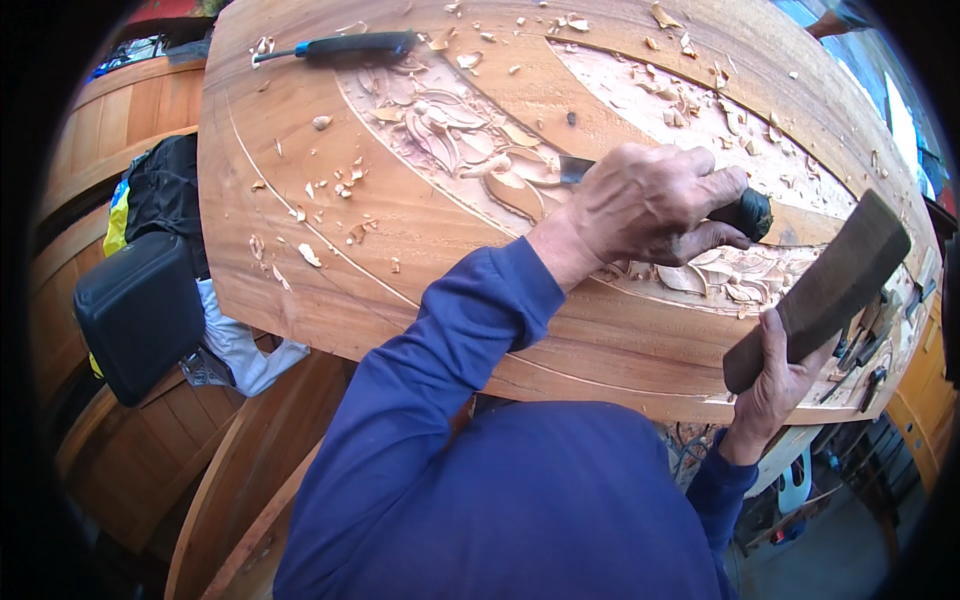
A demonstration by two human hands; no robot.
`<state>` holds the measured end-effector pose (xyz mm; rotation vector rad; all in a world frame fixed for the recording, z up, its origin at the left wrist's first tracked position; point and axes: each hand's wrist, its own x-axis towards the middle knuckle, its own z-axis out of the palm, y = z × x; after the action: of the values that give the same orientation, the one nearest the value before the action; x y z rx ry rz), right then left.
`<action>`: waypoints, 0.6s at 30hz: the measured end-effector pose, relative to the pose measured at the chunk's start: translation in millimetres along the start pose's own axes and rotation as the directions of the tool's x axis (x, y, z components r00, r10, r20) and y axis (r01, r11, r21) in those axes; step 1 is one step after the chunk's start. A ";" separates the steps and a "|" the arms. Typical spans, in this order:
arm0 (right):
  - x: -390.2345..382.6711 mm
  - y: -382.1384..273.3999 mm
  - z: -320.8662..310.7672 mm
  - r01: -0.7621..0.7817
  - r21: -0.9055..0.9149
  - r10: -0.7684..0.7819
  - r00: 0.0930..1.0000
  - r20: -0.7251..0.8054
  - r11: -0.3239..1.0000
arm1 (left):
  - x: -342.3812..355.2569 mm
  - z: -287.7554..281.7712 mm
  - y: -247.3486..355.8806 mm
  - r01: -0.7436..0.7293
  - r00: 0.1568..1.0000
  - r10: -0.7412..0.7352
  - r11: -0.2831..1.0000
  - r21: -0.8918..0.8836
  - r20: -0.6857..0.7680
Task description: The person carves a floral design into a large wooden panel using a chisel and a wooden mallet. The person repeatedly positions the chisel and strikes it with the mallet to remove wood shavings, then brushes the shavings away by hand.
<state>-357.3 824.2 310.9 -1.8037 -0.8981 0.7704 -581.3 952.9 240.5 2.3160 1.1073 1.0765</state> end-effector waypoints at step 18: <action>8.6 -7.5 41.5 -0.001 -0.120 0.029 0.972 0.232 0.993 | -0.1 -3.2 -4.1 0.063 0.995 -0.069 0.994 -0.090 -0.066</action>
<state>-388.3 852.8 302.2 -1.8508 -1.1047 0.9718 -585.8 955.4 240.1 2.1739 1.1305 1.1637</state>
